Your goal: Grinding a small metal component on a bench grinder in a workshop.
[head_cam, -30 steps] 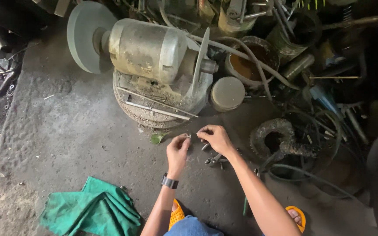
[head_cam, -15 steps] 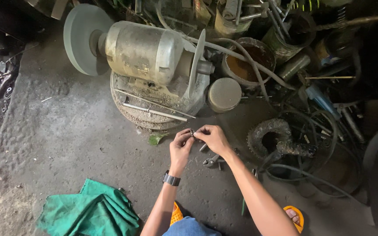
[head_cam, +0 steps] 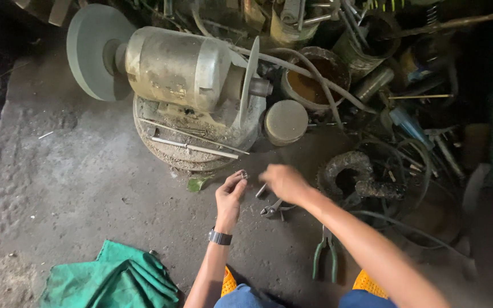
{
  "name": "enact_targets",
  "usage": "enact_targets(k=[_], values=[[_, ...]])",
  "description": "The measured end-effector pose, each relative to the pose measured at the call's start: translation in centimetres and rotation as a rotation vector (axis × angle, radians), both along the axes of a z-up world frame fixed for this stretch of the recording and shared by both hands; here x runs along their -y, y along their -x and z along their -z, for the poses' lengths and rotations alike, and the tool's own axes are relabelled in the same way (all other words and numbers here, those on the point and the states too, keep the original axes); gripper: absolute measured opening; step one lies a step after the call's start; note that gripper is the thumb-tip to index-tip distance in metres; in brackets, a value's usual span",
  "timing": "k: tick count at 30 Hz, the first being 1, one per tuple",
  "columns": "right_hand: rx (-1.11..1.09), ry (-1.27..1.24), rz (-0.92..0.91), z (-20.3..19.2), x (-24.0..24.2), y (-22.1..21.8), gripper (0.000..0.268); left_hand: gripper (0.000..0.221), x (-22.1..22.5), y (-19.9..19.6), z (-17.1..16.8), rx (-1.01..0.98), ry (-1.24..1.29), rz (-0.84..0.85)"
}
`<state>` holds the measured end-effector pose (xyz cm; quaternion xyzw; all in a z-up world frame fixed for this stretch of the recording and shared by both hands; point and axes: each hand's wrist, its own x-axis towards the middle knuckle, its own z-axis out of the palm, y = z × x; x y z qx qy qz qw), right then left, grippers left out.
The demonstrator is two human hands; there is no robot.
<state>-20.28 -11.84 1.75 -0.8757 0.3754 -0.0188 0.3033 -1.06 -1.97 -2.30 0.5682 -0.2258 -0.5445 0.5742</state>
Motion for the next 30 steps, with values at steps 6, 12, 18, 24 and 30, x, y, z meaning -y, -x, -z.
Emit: enact_targets(k=[6, 12, 18, 24, 30], values=[[-0.544, 0.174, -0.515, -1.2, -5.4, 2.0, 0.038, 0.034, -0.1, 1.5, 1.2, -0.292, -0.047, -0.127], [-0.43, -0.157, -0.25, -1.5, -4.3, 1.6, 0.057, 0.034, 0.0, 0.4, -2.2, -0.366, -0.07, -0.131], [-0.59, -0.506, 0.004, -8.4, -1.0, -0.7, 0.037, 0.034, -0.8, -1.4, -1.1, -0.147, -0.128, -0.14], [-0.333, -0.181, 0.087, -5.7, 0.0, -0.9, 0.041, 0.028, -0.3, -0.2, -2.0, -0.026, -0.18, -0.115], [-0.212, 0.009, 0.014, -7.5, -0.4, -1.3, 0.03, 0.026, 0.0, 1.3, -1.1, 0.147, -0.074, -0.078]])
